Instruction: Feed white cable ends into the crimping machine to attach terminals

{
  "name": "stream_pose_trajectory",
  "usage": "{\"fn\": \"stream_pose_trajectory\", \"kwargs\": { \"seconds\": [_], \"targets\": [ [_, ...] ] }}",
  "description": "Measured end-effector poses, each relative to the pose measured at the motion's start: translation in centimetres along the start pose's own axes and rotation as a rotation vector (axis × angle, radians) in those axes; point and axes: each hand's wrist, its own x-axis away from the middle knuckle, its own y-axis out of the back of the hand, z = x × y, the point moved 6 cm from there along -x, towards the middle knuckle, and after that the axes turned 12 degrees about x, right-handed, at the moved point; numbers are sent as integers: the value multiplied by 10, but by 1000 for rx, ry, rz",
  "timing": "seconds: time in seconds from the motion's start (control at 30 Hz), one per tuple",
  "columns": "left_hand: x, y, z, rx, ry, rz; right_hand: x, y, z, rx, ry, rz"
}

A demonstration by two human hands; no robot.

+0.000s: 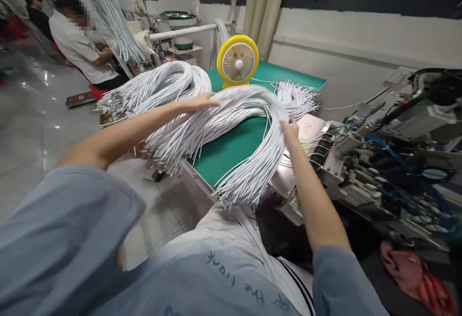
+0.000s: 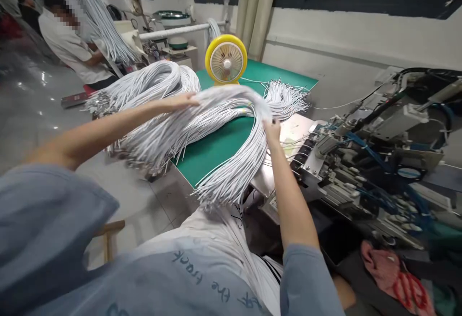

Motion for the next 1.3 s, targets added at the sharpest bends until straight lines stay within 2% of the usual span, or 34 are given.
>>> {"fn": "stream_pose_trajectory", "kwargs": {
  "seconds": [0.13,0.17,0.2,0.3,0.43,0.73,0.9,1.0,1.1,1.17,1.23,1.3],
  "targets": [
    [-42,-28,53,-313,55,50,25,-41,-47,273,-187,14],
    [-49,-31,64,-420,54,68,32,-47,-54,374,-217,41],
    [-56,-34,73,-624,47,101,37,-51,-59,470,-239,71],
    [-78,-36,87,-1053,46,143,47,-55,-65,621,-269,128],
    [-99,-41,82,-1200,12,178,63,-55,-61,597,-313,80],
    [-153,-58,60,-1250,-98,221,111,-68,-36,475,-332,-12],
    [-176,-62,52,-1261,-226,262,124,-73,-28,434,-348,-14],
    [-176,-69,56,-1225,-234,265,128,-70,-30,395,-360,-37],
    [-159,-74,61,-1252,-256,252,132,-67,-34,323,-355,-23],
    [-135,-74,64,-1315,-298,304,133,-66,-37,291,-350,-11],
    [-100,-69,71,-1368,-313,416,134,-66,-39,282,-345,-10],
    [-60,-56,80,-1393,-261,479,132,-66,-39,275,-339,-10]
  ]
}}
